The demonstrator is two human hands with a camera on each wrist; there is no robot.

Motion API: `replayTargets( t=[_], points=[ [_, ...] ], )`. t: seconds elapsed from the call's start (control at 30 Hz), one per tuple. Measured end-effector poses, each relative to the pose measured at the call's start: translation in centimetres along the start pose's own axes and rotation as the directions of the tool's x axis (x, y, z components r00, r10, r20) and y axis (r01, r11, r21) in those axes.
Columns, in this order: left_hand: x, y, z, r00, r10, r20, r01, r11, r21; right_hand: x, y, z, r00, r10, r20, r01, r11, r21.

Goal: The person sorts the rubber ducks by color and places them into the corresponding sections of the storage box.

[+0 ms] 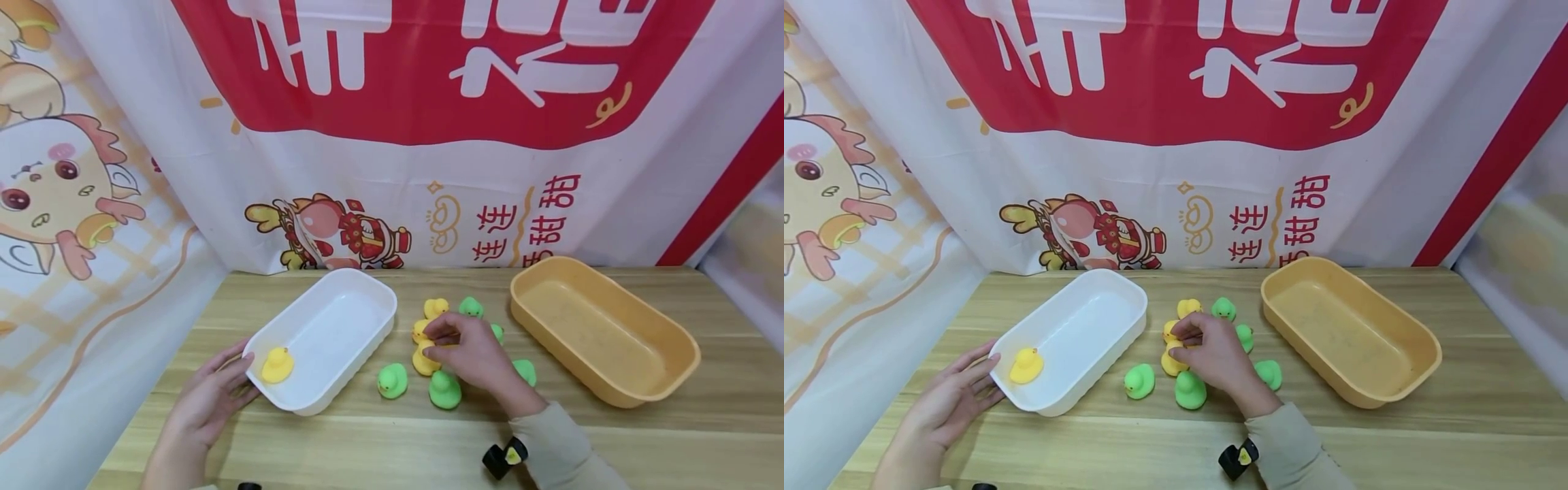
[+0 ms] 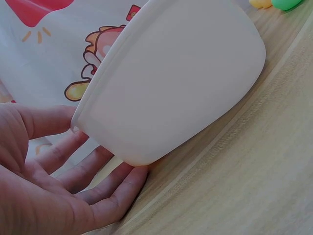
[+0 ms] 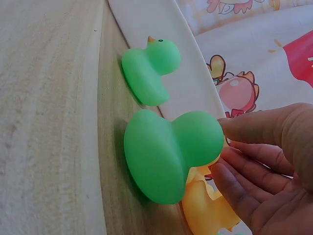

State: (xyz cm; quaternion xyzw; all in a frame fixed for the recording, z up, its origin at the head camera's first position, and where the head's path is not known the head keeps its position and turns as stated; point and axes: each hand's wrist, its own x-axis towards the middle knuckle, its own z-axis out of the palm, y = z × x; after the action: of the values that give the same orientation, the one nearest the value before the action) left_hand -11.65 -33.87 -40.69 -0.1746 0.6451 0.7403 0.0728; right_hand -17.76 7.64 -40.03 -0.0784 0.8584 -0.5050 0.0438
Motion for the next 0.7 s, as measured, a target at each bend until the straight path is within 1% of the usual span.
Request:
replayTargets(
  t=[0.3, 0.57, 0.7],
  points=[
    [0.06, -0.02, -0.05, 1.000, -0.011, -0.003, 0.011, 1.000, -0.005, -0.11, 0.12, 0.36, 0.997, -0.079, -0.023, 0.078, 0.997, -0.030],
    [0.06, 0.16, 0.01, 1.000, -0.013, -0.001, 0.013, 1.000, -0.003, -0.14, 0.12, 0.56, 0.995, -0.098, -0.031, 0.096, 0.993, -0.067],
    [0.00, 0.25, 0.02, 1.000, -0.025, -0.006, 0.025, 1.000, -0.004, -0.22, 0.02, 0.71, 0.995, -0.097, -0.028, 0.094, 0.991, -0.093]
  ],
)
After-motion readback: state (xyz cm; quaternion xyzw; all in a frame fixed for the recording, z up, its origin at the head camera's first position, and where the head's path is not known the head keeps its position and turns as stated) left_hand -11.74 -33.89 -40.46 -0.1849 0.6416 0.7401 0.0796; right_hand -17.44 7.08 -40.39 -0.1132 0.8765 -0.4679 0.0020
